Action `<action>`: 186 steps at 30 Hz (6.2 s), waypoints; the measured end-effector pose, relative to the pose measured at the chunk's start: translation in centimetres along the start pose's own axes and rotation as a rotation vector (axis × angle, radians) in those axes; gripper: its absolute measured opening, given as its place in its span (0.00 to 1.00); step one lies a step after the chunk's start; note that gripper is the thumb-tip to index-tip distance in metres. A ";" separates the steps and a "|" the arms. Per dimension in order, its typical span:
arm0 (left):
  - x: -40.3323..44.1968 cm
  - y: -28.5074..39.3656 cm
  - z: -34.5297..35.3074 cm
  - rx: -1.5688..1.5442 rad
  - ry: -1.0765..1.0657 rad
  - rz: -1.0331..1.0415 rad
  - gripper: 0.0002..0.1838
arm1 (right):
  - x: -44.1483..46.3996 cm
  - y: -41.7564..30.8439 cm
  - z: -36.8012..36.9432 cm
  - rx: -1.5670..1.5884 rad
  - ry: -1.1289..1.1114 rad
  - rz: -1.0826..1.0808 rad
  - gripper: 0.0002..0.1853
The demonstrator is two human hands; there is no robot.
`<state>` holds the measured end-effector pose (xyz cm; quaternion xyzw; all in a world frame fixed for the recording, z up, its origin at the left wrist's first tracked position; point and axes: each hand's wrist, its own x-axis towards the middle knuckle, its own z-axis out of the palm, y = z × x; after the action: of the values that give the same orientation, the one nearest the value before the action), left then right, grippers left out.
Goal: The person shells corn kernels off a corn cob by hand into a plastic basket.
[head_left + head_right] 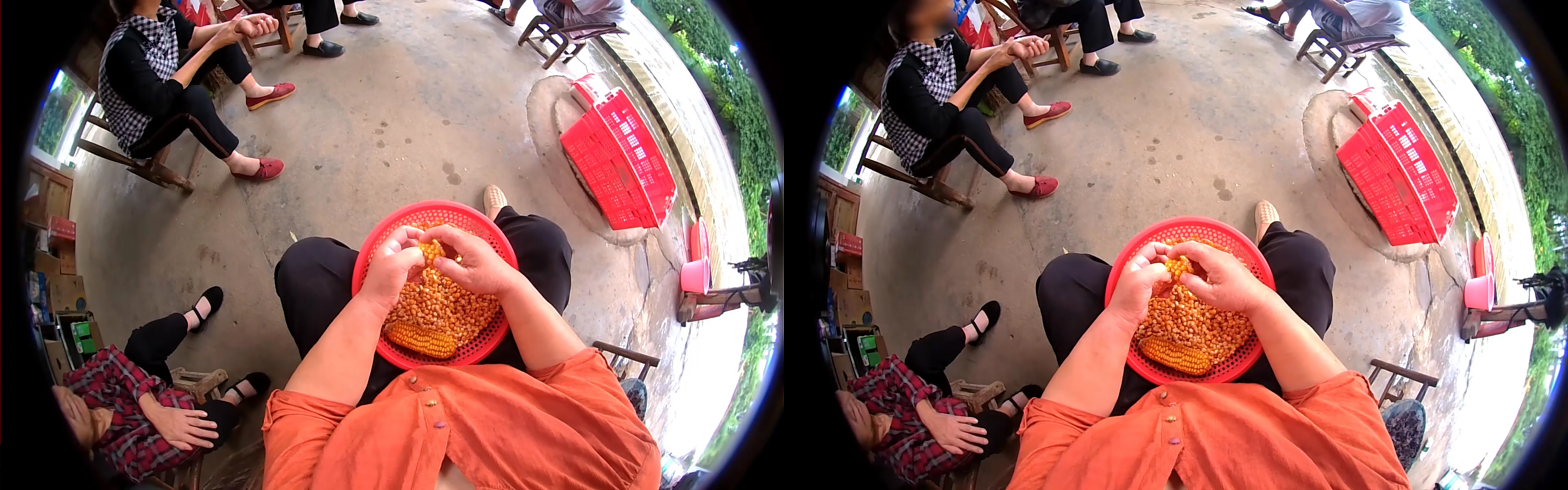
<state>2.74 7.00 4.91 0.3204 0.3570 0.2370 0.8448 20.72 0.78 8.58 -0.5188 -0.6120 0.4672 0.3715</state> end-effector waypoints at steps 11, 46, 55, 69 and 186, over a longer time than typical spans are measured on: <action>0.3 -0.1 -0.2 0.066 -0.075 0.009 0.15 | 0.2 -0.1 0.0 -0.303 0.042 -0.157 0.21; 0.0 -0.7 1.1 0.206 -0.087 0.192 0.19 | 0.5 1.4 -0.7 0.493 0.129 0.176 0.18; 0.9 -2.8 0.9 0.377 -0.040 0.435 0.18 | 0.5 2.4 -0.2 0.353 0.152 0.226 0.18; -0.3 -1.1 2.2 0.112 -0.031 0.219 0.20 | 0.5 1.0 -0.4 0.317 0.120 0.215 0.22; -0.1 -1.4 1.9 0.224 -0.090 0.257 0.28 | 0.4 2.7 -1.3 0.485 0.094 0.220 0.23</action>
<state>4.34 5.22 5.00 0.4657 0.2991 0.2871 0.7818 22.65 1.49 6.34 -0.4994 -0.4042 0.6130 0.4599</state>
